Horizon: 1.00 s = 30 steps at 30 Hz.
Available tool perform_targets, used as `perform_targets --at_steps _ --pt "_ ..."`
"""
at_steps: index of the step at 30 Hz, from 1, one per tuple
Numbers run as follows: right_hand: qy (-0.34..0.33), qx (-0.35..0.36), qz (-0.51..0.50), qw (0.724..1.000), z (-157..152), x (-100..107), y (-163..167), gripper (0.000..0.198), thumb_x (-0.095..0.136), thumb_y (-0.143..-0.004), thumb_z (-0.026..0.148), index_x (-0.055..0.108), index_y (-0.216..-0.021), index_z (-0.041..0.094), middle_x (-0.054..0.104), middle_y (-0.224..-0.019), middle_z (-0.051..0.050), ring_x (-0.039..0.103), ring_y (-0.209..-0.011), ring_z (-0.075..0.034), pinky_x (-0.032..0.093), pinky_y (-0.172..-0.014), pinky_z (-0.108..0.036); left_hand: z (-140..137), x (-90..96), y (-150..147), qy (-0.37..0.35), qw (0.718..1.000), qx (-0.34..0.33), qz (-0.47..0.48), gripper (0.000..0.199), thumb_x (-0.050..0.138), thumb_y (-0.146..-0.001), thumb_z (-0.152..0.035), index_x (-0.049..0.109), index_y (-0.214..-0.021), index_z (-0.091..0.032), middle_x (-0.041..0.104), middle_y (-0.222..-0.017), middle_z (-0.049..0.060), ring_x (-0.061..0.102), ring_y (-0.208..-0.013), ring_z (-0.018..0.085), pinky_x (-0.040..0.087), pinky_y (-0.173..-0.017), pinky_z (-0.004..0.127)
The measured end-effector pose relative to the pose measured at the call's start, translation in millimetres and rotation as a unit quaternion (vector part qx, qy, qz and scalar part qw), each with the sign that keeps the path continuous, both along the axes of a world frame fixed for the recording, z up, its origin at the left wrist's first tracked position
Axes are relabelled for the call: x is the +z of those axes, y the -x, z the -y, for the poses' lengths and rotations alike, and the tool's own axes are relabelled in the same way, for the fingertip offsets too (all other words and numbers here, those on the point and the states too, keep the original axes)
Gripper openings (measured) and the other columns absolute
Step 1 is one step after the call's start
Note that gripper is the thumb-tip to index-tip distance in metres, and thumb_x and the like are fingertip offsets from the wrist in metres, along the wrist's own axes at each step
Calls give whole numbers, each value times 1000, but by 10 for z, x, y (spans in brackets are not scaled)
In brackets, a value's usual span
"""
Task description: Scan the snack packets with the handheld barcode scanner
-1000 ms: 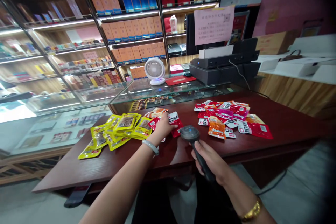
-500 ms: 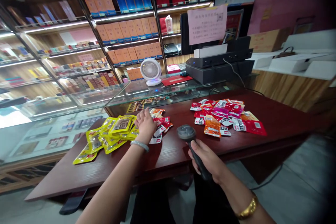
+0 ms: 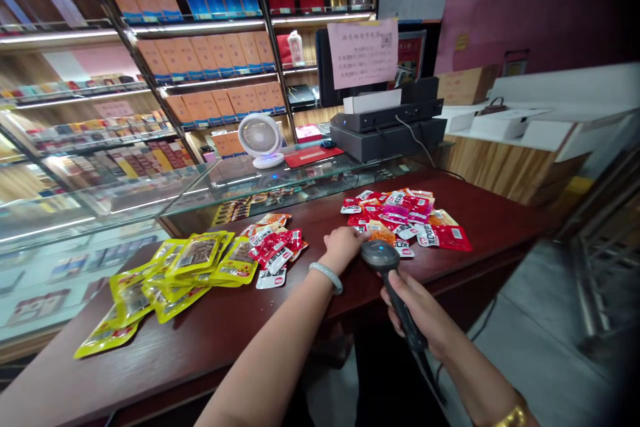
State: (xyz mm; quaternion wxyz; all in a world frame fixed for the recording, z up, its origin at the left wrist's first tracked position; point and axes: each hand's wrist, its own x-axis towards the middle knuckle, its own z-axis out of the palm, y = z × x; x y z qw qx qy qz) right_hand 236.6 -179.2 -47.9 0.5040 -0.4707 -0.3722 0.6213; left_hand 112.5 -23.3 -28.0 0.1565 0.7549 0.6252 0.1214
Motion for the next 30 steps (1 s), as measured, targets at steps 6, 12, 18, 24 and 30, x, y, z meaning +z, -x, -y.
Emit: perform_targets --at_steps 6,12,18,24,30 --pt "7 -5 -5 1000 41 -60 -127 43 55 -84 65 47 -94 24 49 -64 9 44 -36 -5 36 -32 -17 16 -13 -161 -2 1000 14 6 30 65 -71 -56 73 -79 -29 73 -97 7 62 -101 29 41 -87 42" --pt "5 9 -8 1000 32 -21 -84 43 57 -83 65 48 -94 24 49 -65 9 45 -36 -5 36 -32 -17 38 -47 103 -6 999 3 53 19 66 -76 -43 67 -83 -25 72 -88 1 64 -87 20 42 -80 32" --pt "-20 16 -36 999 -114 89 123 46 59 -81 66 48 -93 23 49 -64 8 43 -35 -5 34 -32 -17 240 -123 685 -26 989 14 146 17 66 -79 -36 58 -83 -22 67 -76 -2 60 -69 13 40 -62 23" --pt "-40 107 -54 992 -303 177 500 44 56 -83 65 46 -87 23 51 -64 8 44 -35 -5 35 -32 -17 490 -74 1021 -53 985 48 155 14 65 -79 -31 57 -80 -21 65 -74 -2 59 -68 13 40 -62 23" --pt "-38 125 -60 990 -348 206 718 45 57 -82 66 47 -92 23 50 -62 9 44 -34 -5 33 -31 -17 551 -32 1267 -56 983 98 145 16 64 -80 -36 59 -83 -21 65 -73 -1 59 -69 14 41 -63 24"
